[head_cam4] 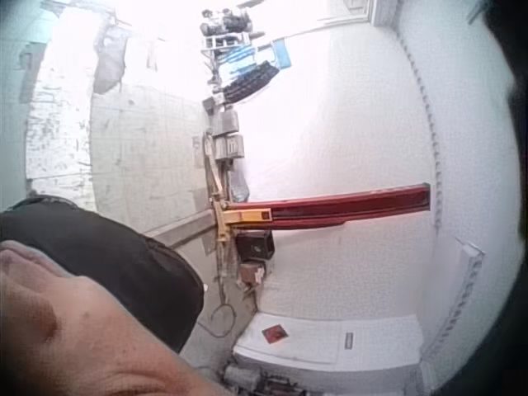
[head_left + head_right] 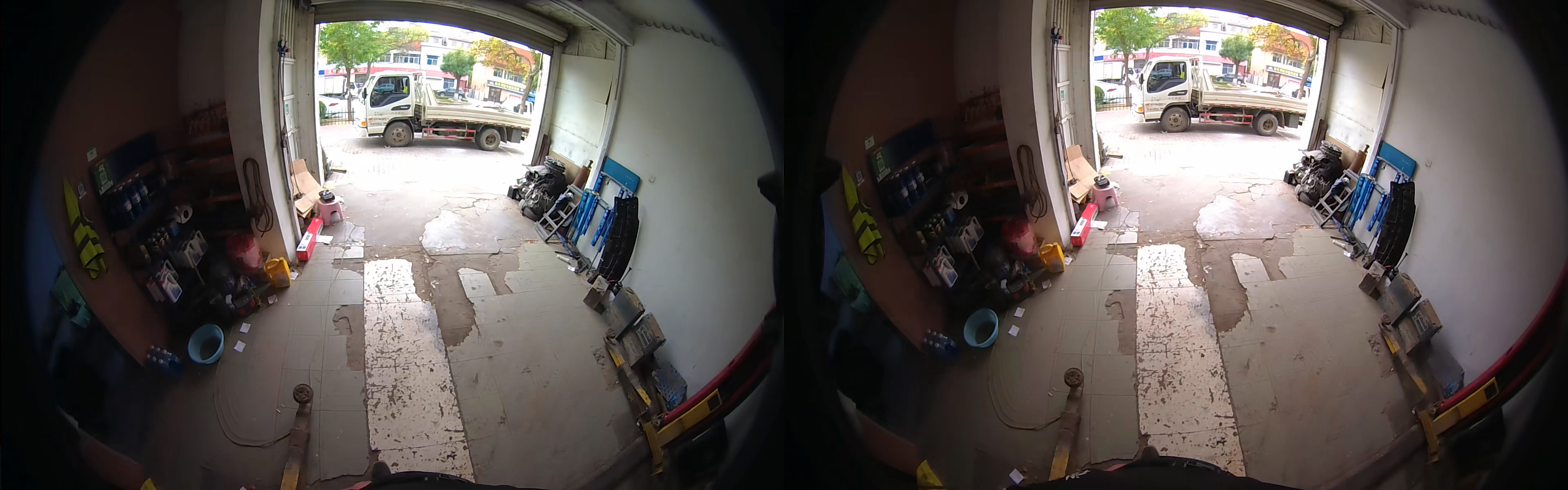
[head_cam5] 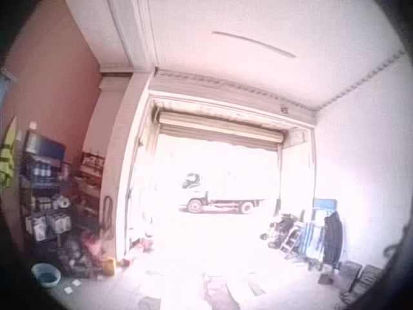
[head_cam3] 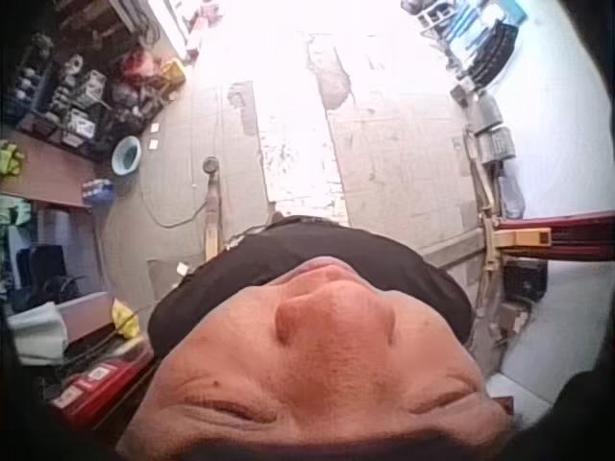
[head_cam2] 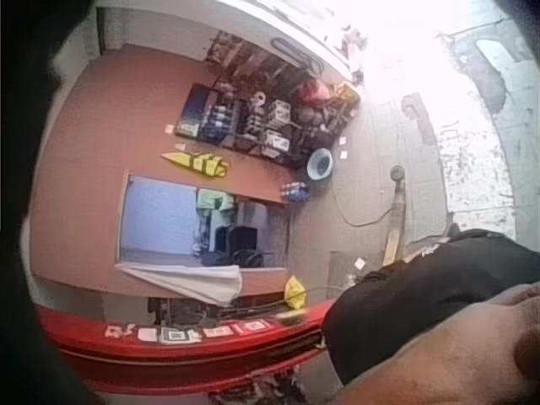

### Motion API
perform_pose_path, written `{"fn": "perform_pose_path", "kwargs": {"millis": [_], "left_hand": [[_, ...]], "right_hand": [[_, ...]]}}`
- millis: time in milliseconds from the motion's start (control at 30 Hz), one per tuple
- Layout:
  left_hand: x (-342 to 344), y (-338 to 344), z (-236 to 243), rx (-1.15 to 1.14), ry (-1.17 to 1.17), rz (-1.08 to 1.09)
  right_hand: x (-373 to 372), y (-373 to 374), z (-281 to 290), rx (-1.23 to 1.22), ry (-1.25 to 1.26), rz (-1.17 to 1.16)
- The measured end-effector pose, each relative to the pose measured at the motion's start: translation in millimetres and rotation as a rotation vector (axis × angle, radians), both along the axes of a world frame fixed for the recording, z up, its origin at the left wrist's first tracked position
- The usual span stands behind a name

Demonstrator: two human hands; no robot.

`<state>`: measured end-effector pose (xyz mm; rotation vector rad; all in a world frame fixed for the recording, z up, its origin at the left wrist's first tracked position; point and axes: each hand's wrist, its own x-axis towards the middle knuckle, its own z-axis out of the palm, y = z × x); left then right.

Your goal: The person selects a socket wrench from a tool cart, walks to a damaged white sedan, and uses the wrench to loosen and remove bolts from the front fender area. They then reposition and tighten the bolts to secure the fender in place.

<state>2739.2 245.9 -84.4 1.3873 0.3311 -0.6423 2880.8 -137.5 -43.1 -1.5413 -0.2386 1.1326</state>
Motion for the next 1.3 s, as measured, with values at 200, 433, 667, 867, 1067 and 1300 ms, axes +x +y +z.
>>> {"fn": "perform_pose_path", "kwargs": {"millis": [200,433,667,867,1067,1300], "left_hand": [[229.4,63.9,6.9,0.007,-0.048,-0.207],[481.8,123.6,4.1,0.044,-0.027,-0.247],[679.0,185.8,20.3,0.067,0.045,-0.016],[844.8,265.9,-1.0,0.041,0.069,0.150],[1040.0,381.0,-38.3,0.070,0.041,0.028],[1229.4,484.9,-27.5,0.096,0.001,-0.103]], "right_hand": [[170.5,51.6,18.1,0.002,0.056,-0.181],[421.3,85.6,-0.6,0.032,0.090,-0.212],[701.8,143.1,11.4,0.027,0.067,-0.031],[899.9,241.0,13.2,0.030,0.037,0.027],[1051.7,343.9,0.5,-0.011,0.025,-0.085],[1225.0,427.2,19.1,-0.015,0.067,-0.159]]}}
